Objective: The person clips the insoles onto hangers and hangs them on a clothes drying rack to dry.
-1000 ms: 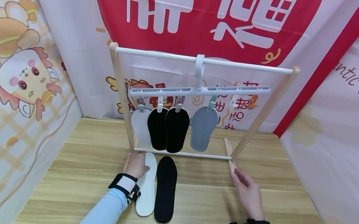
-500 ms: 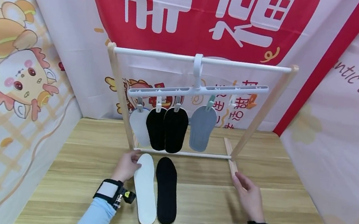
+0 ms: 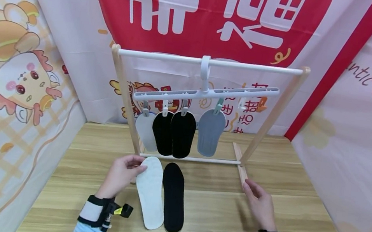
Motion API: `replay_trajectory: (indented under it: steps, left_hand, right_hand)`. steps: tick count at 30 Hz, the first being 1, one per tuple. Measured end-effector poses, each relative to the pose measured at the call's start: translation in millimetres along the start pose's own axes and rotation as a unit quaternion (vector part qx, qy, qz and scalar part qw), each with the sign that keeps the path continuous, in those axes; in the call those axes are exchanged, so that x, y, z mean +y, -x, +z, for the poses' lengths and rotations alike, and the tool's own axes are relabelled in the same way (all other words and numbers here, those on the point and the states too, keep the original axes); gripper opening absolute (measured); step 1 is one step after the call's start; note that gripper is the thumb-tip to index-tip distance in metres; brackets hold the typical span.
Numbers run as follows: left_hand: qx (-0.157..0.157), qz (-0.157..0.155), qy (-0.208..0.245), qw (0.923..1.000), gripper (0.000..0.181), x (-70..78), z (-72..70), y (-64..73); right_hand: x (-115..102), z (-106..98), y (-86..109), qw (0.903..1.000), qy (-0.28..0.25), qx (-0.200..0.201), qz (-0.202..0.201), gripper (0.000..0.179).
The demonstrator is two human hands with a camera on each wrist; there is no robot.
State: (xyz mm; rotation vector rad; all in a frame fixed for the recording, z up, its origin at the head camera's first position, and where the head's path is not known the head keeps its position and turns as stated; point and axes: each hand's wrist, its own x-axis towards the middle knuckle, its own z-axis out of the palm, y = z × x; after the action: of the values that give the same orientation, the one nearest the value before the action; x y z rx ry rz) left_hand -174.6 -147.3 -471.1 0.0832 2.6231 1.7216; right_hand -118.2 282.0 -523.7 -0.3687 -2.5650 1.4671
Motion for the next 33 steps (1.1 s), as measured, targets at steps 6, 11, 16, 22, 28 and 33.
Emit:
replay_trajectory:
  steps: [6, 11, 16, 22, 28, 33]
  left_hand:
    - [-0.002, 0.021, 0.005, 0.9998, 0.020, 25.6, -3.2, 13.9]
    - [0.000, 0.051, 0.004, 0.9987, 0.019, 43.2, -2.0, 17.4]
    - [-0.004, 0.057, 0.022, 0.9981, 0.019, 55.5, 6.0, 17.8]
    - [-0.015, 0.071, 0.031, 0.9969, 0.019, 63.7, 14.7, 13.8]
    - [-0.033, 0.082, 0.028, 0.9957, 0.019, 69.0, 23.4, 7.7]
    - [-0.040, 0.099, 0.027, 0.9939, 0.017, 73.4, 31.2, 1.0]
  right_hand:
    - [-5.7, -3.0, -1.8, 1.0000, -0.006, 0.004, -0.001, 0.051]
    - [-13.3, -6.5, -5.8, 1.0000, -0.007, 0.002, -0.003, 0.056]
    - [-22.1, -9.3, -10.0, 0.9998, -0.016, -0.006, -0.001, 0.059]
    - [-33.5, -12.5, -16.7, 0.9994, -0.029, -0.009, -0.016, 0.059]
    - [-47.2, -16.7, -24.6, 0.9979, -0.038, -0.010, -0.052, 0.058]
    - [-63.8, -21.3, -34.2, 0.9945, -0.040, 0.003, -0.097, 0.054]
